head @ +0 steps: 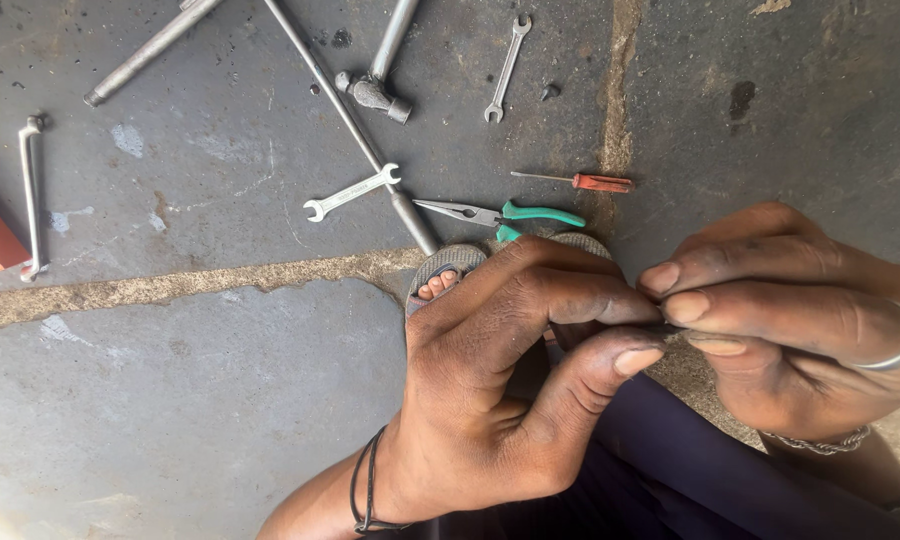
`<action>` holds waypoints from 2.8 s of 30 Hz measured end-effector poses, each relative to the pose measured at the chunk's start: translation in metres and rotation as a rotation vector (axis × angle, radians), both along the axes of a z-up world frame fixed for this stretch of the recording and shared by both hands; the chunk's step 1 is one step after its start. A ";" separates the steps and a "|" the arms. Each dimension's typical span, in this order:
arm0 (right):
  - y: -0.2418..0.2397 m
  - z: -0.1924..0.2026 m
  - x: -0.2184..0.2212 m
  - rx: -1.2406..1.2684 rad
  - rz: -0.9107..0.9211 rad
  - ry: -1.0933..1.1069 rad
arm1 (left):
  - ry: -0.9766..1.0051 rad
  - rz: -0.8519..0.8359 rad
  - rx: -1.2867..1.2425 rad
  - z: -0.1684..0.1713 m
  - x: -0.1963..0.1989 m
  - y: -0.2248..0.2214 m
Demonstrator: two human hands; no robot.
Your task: The person sits on the floor and uses pliers and a screwdriver to manipulate a small metal component. They repeatedly bend and adjust the piece with pliers, then use a screwdriver to pry or align a section, continuing the process throughout the clip.
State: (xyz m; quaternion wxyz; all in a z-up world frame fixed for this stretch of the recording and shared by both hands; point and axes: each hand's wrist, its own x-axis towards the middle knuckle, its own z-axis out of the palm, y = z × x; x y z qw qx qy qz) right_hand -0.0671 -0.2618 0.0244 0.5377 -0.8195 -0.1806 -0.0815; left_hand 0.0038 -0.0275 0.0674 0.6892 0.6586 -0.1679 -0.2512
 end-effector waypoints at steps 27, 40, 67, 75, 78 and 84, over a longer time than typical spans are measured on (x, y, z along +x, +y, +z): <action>0.046 -0.049 -0.001 -0.239 -0.291 0.368 | 0.070 0.016 0.375 -0.069 -0.007 0.017; 0.075 -0.095 0.001 -0.107 -0.368 0.325 | 0.136 0.161 0.347 -0.168 -0.032 -0.002; 0.059 -0.102 -0.026 0.136 -0.380 0.368 | 0.345 0.003 0.334 -0.175 -0.046 0.011; 0.047 -0.104 -0.025 0.142 -0.254 0.471 | 0.261 -0.053 0.287 -0.172 -0.043 0.004; 0.051 -0.110 -0.027 0.122 -0.260 0.412 | 0.129 0.017 0.293 -0.171 -0.048 0.002; 0.058 -0.125 -0.039 0.071 -0.311 0.217 | 0.060 0.093 0.193 -0.173 -0.060 -0.001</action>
